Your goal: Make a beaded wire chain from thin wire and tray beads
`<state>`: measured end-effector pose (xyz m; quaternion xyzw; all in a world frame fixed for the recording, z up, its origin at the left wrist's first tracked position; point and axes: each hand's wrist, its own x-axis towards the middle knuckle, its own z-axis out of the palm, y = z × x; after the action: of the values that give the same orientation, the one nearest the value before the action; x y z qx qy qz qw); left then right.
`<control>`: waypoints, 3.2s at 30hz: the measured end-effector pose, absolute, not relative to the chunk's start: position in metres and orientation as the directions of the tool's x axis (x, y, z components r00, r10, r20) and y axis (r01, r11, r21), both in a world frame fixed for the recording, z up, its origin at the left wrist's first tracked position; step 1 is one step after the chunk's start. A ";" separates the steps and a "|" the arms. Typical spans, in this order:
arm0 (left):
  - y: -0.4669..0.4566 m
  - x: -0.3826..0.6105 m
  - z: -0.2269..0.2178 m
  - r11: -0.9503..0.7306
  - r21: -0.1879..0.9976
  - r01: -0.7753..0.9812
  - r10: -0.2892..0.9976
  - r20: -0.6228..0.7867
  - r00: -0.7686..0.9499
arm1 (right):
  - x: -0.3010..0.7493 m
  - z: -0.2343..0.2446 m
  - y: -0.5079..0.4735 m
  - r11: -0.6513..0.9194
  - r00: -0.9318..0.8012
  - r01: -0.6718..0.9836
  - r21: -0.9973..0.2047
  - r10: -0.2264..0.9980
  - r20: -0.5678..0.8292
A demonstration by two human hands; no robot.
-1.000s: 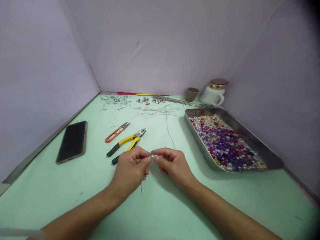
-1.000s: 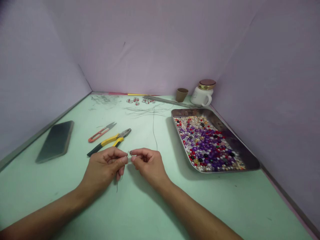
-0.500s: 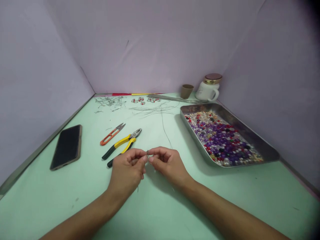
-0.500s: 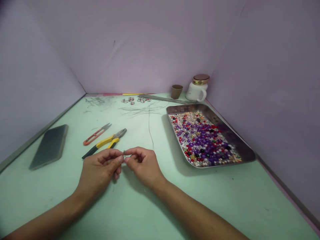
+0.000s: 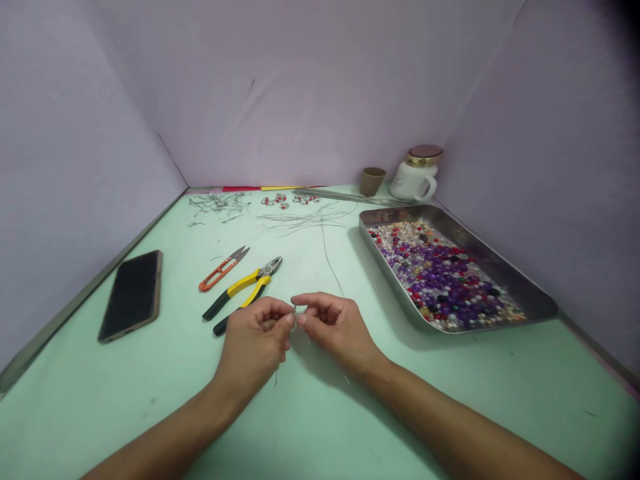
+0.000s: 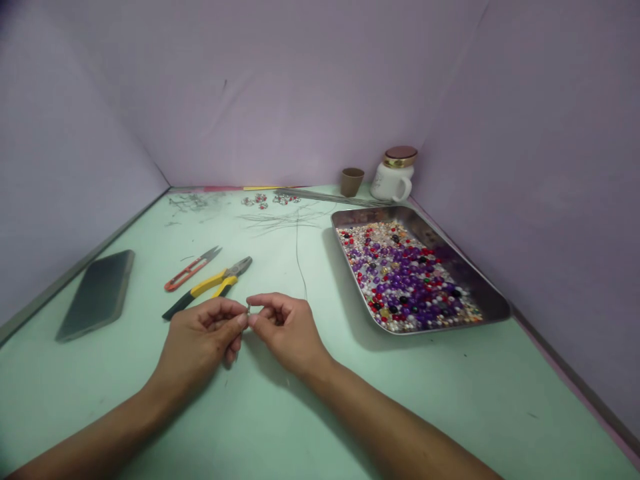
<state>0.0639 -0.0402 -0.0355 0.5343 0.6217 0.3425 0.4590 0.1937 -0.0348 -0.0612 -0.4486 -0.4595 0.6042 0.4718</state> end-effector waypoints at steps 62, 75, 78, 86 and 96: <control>-0.026 0.046 -0.029 0.428 0.877 0.217 0.807 -0.479 0.346 | 0.199 -0.056 -0.032 -0.258 -0.373 -0.190 -0.947 0.912 -0.174; -0.025 0.043 -0.022 0.397 0.845 0.358 0.795 -0.511 0.325 | 0.199 -0.058 -0.031 -0.256 -0.390 -0.166 -0.952 0.904 -0.176; -0.024 0.043 -0.024 0.334 0.877 0.345 0.848 -0.440 0.295 | 0.199 -0.060 -0.031 -0.263 -0.394 -0.188 -0.946 0.903 -0.173; -0.023 0.043 -0.027 0.226 0.905 0.361 0.926 -0.314 0.209 | 0.199 -0.059 -0.029 -0.295 -0.356 -0.231 -0.927 0.913 -0.202; -0.023 0.041 -0.018 0.180 0.845 0.503 0.921 -0.325 0.217 | 0.201 -0.047 -0.030 -0.266 -0.292 -0.112 -0.958 0.930 -0.224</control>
<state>0.0408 -0.0232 -0.0182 0.6044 0.5890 0.2116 0.4929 0.2013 -0.0295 -0.0467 -0.4450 -0.4596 0.6595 0.3947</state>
